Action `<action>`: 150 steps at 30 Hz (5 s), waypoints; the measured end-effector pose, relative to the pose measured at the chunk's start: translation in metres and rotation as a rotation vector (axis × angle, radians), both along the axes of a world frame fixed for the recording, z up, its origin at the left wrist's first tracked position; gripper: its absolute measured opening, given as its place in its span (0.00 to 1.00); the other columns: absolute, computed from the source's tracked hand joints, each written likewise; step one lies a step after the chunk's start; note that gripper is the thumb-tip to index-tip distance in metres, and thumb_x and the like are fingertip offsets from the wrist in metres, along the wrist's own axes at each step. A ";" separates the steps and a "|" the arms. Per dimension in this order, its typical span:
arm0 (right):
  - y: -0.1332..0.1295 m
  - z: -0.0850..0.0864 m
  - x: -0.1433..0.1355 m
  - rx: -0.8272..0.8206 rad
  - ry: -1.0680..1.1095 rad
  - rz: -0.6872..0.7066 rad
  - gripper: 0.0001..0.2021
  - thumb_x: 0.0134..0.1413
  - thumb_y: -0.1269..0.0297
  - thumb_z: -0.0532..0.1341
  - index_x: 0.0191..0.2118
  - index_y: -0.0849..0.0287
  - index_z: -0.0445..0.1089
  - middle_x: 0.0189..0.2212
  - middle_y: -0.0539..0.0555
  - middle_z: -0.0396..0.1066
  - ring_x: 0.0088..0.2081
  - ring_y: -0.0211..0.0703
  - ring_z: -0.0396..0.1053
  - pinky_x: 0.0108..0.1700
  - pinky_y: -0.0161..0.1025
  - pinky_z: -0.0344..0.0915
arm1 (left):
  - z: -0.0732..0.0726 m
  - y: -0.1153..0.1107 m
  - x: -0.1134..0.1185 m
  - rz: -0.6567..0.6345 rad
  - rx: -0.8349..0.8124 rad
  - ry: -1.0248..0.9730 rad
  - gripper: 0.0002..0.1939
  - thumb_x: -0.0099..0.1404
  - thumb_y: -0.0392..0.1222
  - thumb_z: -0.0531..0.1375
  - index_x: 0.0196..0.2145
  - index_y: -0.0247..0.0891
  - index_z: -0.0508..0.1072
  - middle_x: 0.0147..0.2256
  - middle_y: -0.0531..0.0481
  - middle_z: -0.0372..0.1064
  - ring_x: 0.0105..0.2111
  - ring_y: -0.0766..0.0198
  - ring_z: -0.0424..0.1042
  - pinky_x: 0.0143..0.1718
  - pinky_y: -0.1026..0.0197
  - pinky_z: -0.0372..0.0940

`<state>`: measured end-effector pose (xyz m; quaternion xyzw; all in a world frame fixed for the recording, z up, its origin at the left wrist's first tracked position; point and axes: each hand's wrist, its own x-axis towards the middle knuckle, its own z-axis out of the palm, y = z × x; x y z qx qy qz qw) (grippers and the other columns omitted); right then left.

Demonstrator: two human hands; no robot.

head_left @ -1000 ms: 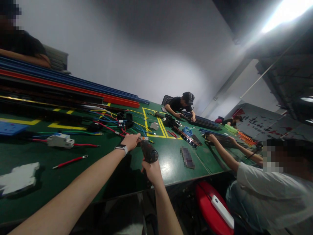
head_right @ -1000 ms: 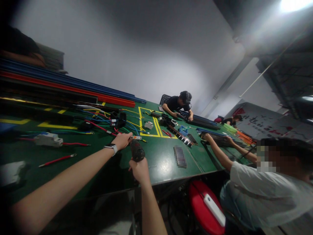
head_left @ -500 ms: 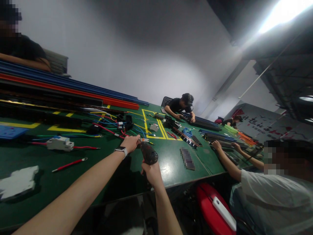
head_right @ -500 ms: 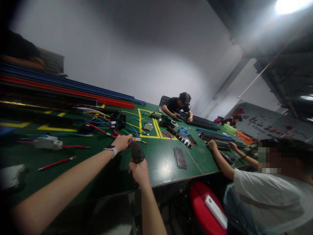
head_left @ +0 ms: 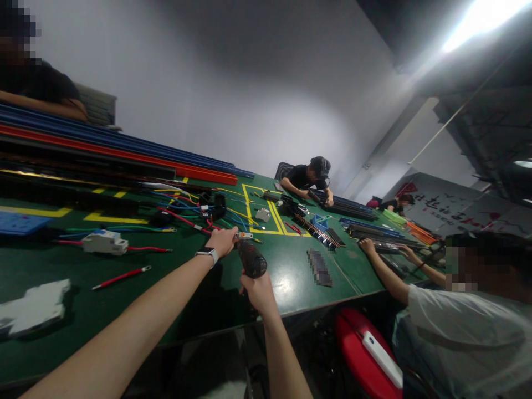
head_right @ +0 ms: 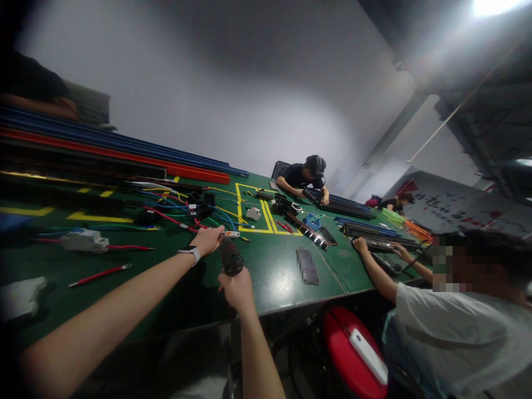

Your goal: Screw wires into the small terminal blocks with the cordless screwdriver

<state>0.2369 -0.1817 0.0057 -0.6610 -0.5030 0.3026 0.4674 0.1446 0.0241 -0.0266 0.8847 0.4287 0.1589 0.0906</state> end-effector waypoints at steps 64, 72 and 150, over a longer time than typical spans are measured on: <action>0.010 -0.005 -0.003 0.017 0.020 0.039 0.06 0.44 0.70 0.56 0.31 0.59 0.69 0.18 0.48 0.69 0.23 0.40 0.70 0.26 0.32 0.62 | -0.010 0.007 -0.002 -0.009 0.053 0.045 0.17 0.60 0.36 0.54 0.48 0.34 0.61 0.42 0.35 0.72 0.47 0.48 0.69 0.49 0.50 0.54; 0.008 0.001 -0.006 0.007 0.032 0.029 0.07 0.44 0.70 0.56 0.32 0.59 0.68 0.18 0.47 0.68 0.22 0.41 0.69 0.25 0.32 0.62 | -0.007 0.006 -0.003 -0.015 0.037 0.043 0.17 0.61 0.38 0.54 0.48 0.34 0.61 0.42 0.35 0.72 0.48 0.48 0.69 0.50 0.50 0.53; 0.008 0.004 -0.004 0.052 0.077 0.033 0.07 0.42 0.70 0.56 0.31 0.58 0.68 0.22 0.46 0.68 0.22 0.39 0.69 0.25 0.32 0.62 | -0.009 0.007 -0.001 0.013 0.073 0.042 0.14 0.61 0.37 0.54 0.46 0.35 0.62 0.39 0.37 0.73 0.46 0.49 0.71 0.47 0.51 0.55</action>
